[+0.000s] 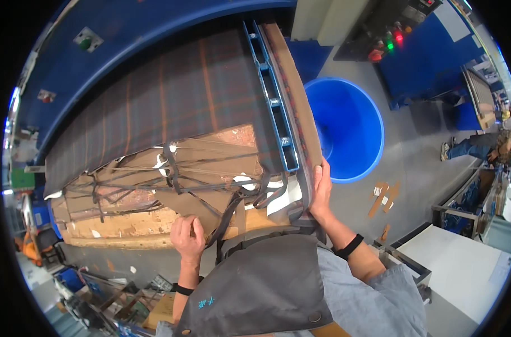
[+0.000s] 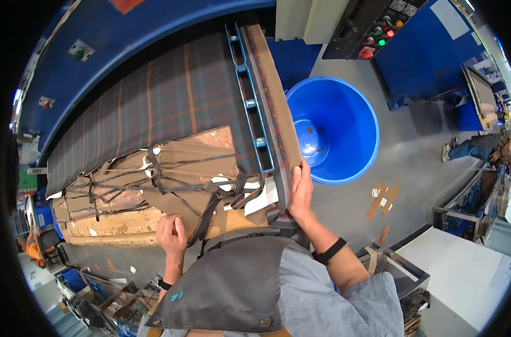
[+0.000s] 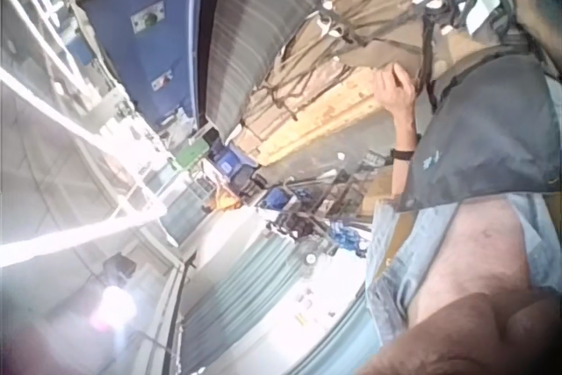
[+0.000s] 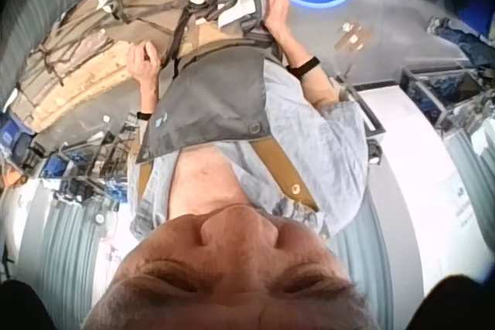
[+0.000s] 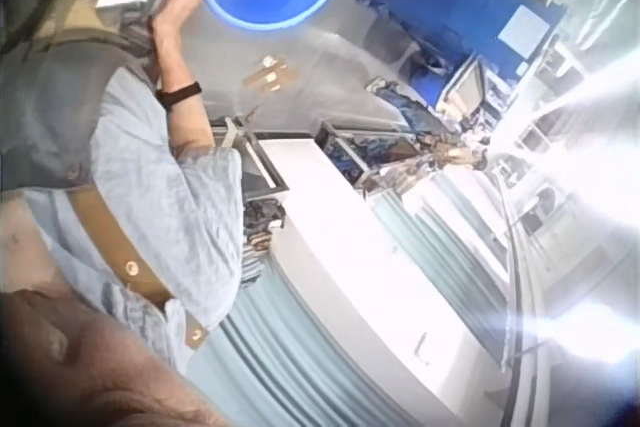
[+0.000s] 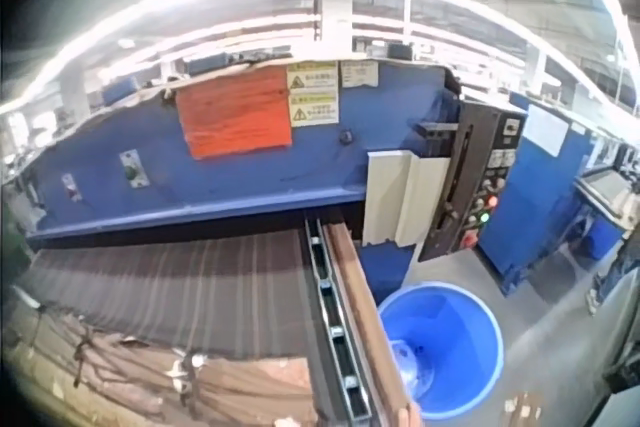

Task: The person removes cardboard dividers from a large wooden crate containing plaid fabric. They then use a blue metal frame to press and align the edges of the fabric, securing it with white tape. The person handles the materials one at a time, repeatedly adjusting the frame and applying tape to the fabric edges.

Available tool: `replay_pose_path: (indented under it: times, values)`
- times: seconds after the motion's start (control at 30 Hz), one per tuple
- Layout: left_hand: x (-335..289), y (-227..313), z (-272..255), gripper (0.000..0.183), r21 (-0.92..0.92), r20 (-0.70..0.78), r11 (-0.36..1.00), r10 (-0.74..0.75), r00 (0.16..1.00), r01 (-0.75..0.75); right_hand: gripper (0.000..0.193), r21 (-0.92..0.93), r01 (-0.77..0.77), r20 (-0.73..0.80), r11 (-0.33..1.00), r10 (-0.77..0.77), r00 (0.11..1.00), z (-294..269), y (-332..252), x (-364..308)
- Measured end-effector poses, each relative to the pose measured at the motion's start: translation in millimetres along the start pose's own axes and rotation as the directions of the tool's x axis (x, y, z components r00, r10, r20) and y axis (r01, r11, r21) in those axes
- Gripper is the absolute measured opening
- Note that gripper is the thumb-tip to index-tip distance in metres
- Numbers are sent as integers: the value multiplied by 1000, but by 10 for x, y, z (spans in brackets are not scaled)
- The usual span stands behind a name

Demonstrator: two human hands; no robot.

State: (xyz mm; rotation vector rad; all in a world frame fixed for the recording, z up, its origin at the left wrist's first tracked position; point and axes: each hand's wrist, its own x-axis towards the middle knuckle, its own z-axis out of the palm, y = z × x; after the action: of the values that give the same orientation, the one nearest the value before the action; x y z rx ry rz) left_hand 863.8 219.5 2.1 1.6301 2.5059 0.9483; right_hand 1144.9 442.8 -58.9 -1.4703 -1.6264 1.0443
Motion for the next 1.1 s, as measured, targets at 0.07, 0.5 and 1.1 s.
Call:
replay_pose_path:
  times: [0.07, 0.5, 1.1]
  values:
    - [19, 55, -7, 4, 46, 14, 999, 15, 1000, -16, 46, 19, 21, -13, 1000, -21, 1000, 39, 38, -13]
    - [107, -24, 85, 20, -25, -120, 994, 107, 987, -111, 44, -183, 176, -111, 967, -198, 974, -7, 136, 258]
    - [-362, -532, -197, 8, -26, -73, 987, 153, 985, -156, 22, 357, 603, 273, 713, -697, 663, 983, -1988, -1293]
